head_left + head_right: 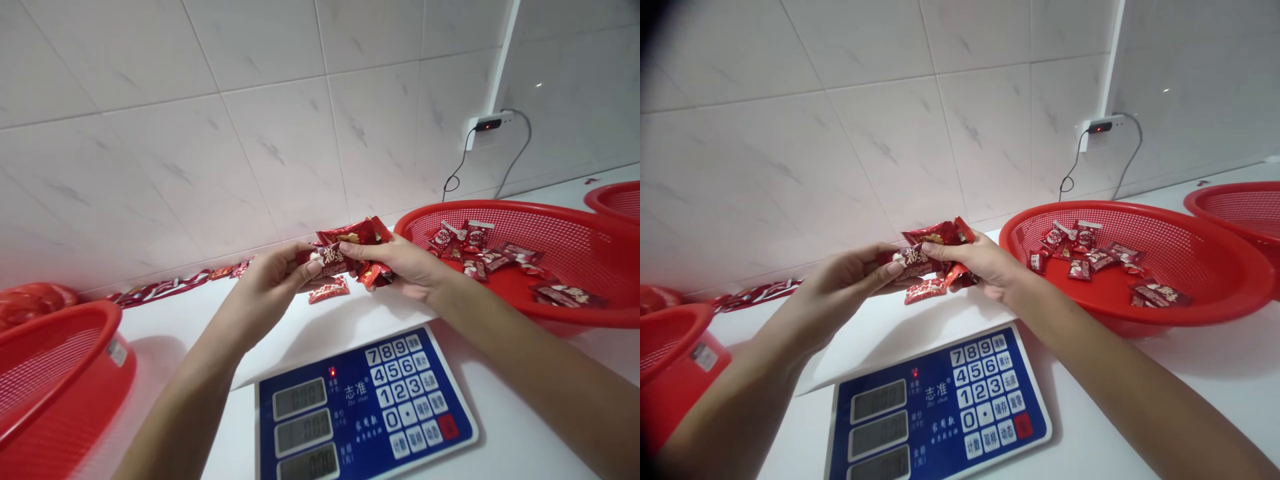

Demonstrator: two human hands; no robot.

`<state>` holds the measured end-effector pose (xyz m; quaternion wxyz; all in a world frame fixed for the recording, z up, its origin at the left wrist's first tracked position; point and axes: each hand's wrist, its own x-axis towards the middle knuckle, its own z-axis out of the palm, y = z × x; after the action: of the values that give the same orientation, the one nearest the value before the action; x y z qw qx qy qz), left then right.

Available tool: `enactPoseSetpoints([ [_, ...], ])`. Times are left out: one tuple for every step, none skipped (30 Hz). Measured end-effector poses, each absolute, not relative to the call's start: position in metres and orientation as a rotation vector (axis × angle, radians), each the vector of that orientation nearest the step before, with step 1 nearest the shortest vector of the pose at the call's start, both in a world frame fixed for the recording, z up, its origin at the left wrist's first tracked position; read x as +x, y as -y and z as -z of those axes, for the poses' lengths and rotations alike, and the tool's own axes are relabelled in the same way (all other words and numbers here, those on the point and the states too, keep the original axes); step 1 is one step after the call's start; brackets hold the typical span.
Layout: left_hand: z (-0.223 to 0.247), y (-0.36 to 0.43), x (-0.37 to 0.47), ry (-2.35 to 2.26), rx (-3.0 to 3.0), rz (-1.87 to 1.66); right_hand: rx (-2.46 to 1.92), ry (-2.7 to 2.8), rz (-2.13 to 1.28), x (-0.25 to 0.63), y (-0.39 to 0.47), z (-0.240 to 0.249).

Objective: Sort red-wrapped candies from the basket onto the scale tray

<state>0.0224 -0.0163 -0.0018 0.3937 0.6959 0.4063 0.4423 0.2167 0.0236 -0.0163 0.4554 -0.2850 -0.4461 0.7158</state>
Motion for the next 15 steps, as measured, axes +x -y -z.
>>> enactPoseSetpoints([
  [0.0024,0.0163,0.0222,-1.050,1.783,-1.129,-0.710,1.098,-1.766,0.2168,-0.0240,0.0162],
  [0.0029,0.0163,0.0221,-1.076,1.800,-1.139,-0.709,1.096,-1.766,0.2170,-0.0244,0.0163],
  [0.0034,0.0163,0.0221,-1.110,1.813,-1.149,-0.706,1.098,-1.759,0.2172,-0.0250,0.0165],
  [0.0036,0.0163,0.0220,-1.147,1.821,-1.159,-0.704,1.105,-1.747,0.2176,-0.0255,0.0168],
  [0.0037,0.0163,0.0219,-1.182,1.825,-1.169,-0.706,1.115,-1.729,0.2179,-0.0261,0.0171],
  [0.0036,0.0162,0.0217,-1.210,1.822,-1.174,-0.714,1.123,-1.712,0.2183,-0.0265,0.0174],
  [0.0033,0.0161,0.0212,-1.234,1.815,-1.176,-0.726,1.124,-1.702,0.2185,-0.0268,0.0176],
  [0.0028,0.0160,0.0205,-1.259,1.811,-1.174,-0.739,1.121,-1.700,0.2186,-0.0269,0.0176],
  [0.0020,0.0159,0.0195,-1.282,1.815,-1.171,-0.746,1.116,-1.703,0.2186,-0.0267,0.0174],
  [0.0012,0.0158,0.0184,-1.305,1.827,-1.168,-0.745,1.111,-1.711,0.2184,-0.0264,0.0170],
  [0.0003,0.0156,0.0171,-1.327,1.843,-1.162,-0.739,1.111,-1.718,0.2182,-0.0260,0.0164],
  [-0.0006,0.0154,0.0159,-1.341,1.862,-1.156,-0.729,1.119,-1.722,0.2181,-0.0255,0.0157],
  [-0.0014,0.0150,0.0150,-1.347,1.880,-1.148,-0.717,1.124,-1.722,0.2180,-0.0252,0.0150],
  [-0.0021,0.0146,0.0143,-1.344,1.893,-1.138,-0.705,1.128,-1.722,0.2182,-0.0251,0.0144],
  [-0.0025,0.0142,0.0139,-1.338,1.901,-1.132,-0.698,1.132,-1.721,0.2185,-0.0253,0.0140],
])
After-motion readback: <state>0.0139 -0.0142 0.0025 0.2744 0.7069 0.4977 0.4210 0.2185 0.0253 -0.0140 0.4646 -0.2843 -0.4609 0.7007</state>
